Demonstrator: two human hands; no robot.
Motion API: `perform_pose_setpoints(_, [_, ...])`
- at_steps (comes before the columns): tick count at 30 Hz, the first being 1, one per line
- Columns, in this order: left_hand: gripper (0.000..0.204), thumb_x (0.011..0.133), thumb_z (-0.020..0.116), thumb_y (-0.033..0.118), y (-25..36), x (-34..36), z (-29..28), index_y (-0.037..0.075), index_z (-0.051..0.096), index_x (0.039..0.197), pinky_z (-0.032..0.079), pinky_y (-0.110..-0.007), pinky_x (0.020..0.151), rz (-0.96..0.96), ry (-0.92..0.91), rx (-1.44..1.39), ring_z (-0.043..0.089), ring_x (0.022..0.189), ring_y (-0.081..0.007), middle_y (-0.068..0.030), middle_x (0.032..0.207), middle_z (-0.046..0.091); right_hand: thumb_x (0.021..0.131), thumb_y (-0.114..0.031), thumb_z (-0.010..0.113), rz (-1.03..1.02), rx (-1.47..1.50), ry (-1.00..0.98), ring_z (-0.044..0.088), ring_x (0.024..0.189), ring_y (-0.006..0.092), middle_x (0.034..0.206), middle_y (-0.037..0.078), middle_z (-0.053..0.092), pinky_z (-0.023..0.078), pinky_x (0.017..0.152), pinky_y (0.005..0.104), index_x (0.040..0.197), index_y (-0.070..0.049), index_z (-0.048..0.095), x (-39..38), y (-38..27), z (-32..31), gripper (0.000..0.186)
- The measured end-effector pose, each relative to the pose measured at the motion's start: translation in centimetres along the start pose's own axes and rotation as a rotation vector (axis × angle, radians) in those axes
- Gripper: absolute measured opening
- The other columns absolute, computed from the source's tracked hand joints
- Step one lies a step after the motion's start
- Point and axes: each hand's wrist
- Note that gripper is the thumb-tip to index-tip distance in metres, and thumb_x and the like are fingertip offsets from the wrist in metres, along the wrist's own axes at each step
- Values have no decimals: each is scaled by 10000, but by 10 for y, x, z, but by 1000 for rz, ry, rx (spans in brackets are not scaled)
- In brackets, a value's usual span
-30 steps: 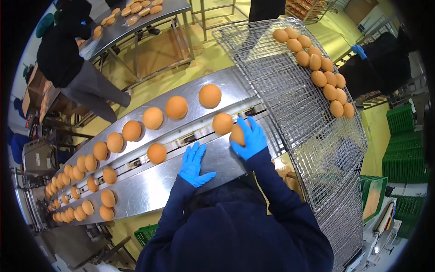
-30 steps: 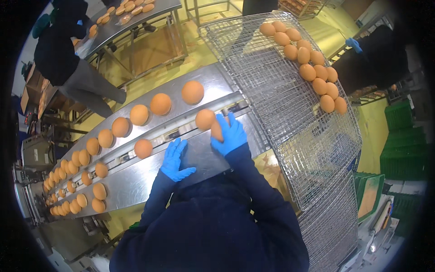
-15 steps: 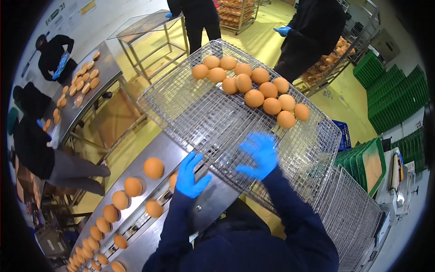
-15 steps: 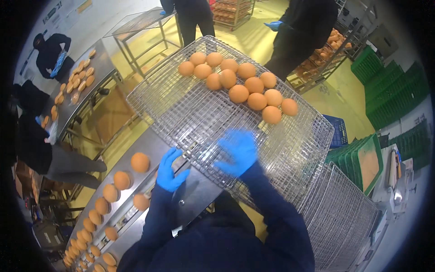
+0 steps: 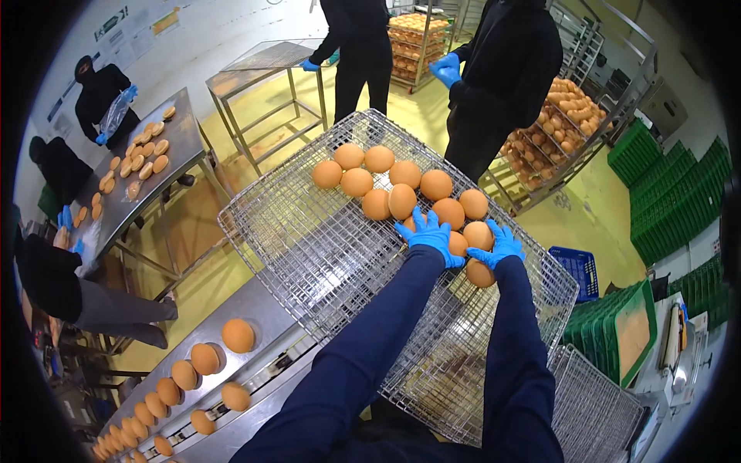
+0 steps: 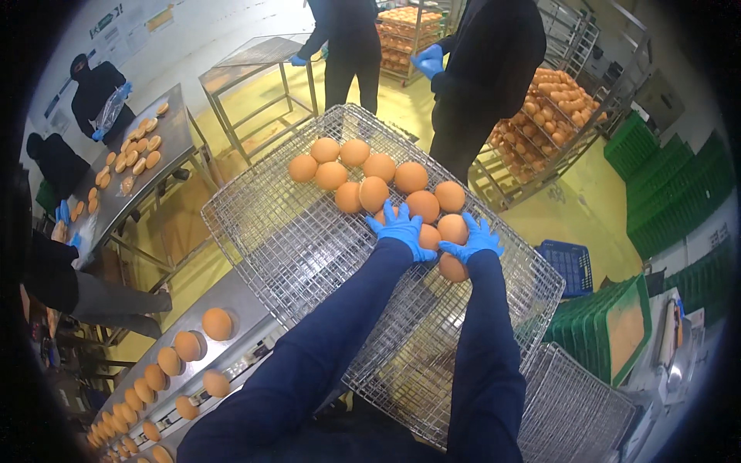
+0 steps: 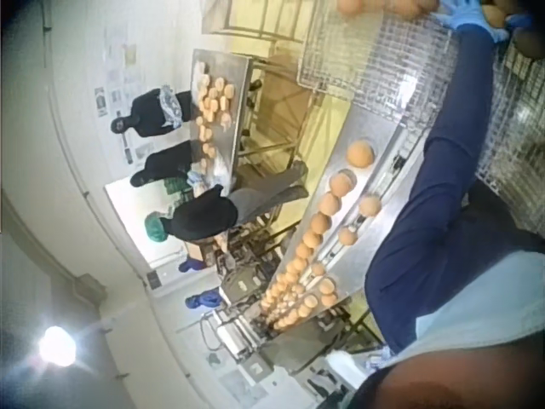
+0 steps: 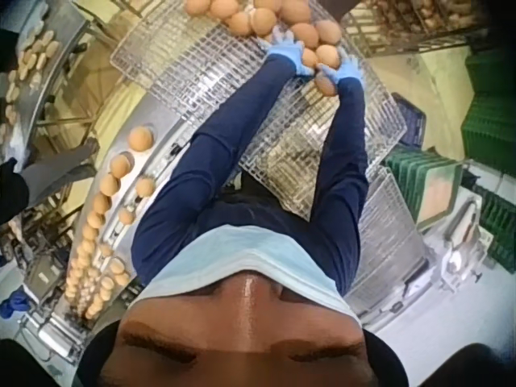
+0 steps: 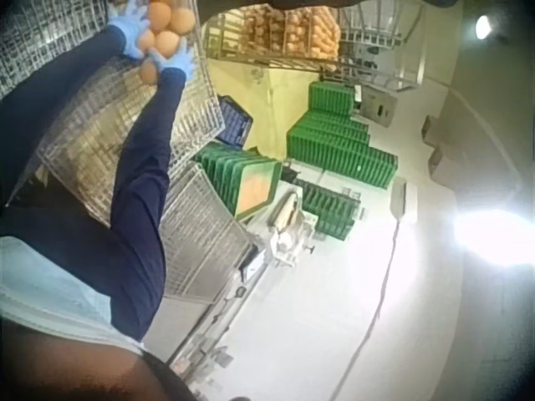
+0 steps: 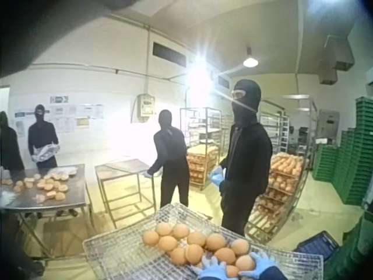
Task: The person sorts bread rolls by moving them from a conveyor belt onto a metal wire rack.
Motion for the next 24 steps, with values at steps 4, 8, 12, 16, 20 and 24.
perform_pose_setpoints(4, [973, 620, 618, 714, -4, -15, 9, 171, 408, 1399, 140, -794, 952, -47, 31, -12, -31, 1404, -451, -97, 1519, 216, 542, -668, 766, 248, -77, -65, 208, 1358, 468, 1496, 170, 260, 226, 1078, 602, 1420, -239, 378, 5, -31, -7, 1051])
perform_pose_setpoints(8, [920, 647, 606, 682, -14, -65, 19, 118, 454, 1358, 175, -780, 953, 7, 10, 4, 47, 1394, -463, -109, 1510, 234, 597, -689, 713, 541, -70, 17, 174, 1374, 463, 1513, 148, 241, 217, 1073, 619, 1419, -193, 383, -18, -74, -10, 1016])
perform_pose_setpoints(12, [880, 617, 621, 686, -54, -168, 49, 121, 543, 1287, 140, -791, 949, 24, 98, -96, 79, 1389, -468, -116, 1505, 258, 620, -740, 648, 507, -120, 25, 169, 1389, 430, 1521, 129, 226, 203, 1063, 654, 1421, -149, 378, -13, -88, 3, 1032])
perform_pose_setpoints(16, [842, 588, 619, 705, -113, -304, 68, 134, 591, 1206, 193, -739, 969, -50, 272, -197, 167, 1353, -476, -166, 1454, 319, 592, -824, 560, 321, -218, 261, 306, 1369, 283, 1411, 130, 439, 227, 1079, 558, 1341, -81, 478, -18, -54, 19, 1058])
perform_pose_setpoints(20, [816, 601, 629, 693, -198, -420, 107, 98, 596, 1158, 119, -704, 1022, -372, 573, -225, 152, 1353, -479, -197, 1412, 354, 611, -558, 779, -398, 122, 715, 535, 1111, 305, 1216, 157, 536, 422, 944, 449, 1179, 1, 554, -84, -89, 59, 828])
perform_pose_setpoints(24, [884, 595, 678, 662, -259, -475, 175, 28, 543, 1196, 82, -723, 1019, -664, 630, -213, 125, 1370, -467, -202, 1416, 347, 532, -409, 836, -895, 406, 258, 532, 1030, 312, 1152, 173, 534, 433, 892, 413, 1127, 9, 548, -269, -224, 113, 782])
Point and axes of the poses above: each hand's wrist, its own x-axis towards the middle knuckle, its own z-axis out of the palm, y = z × x
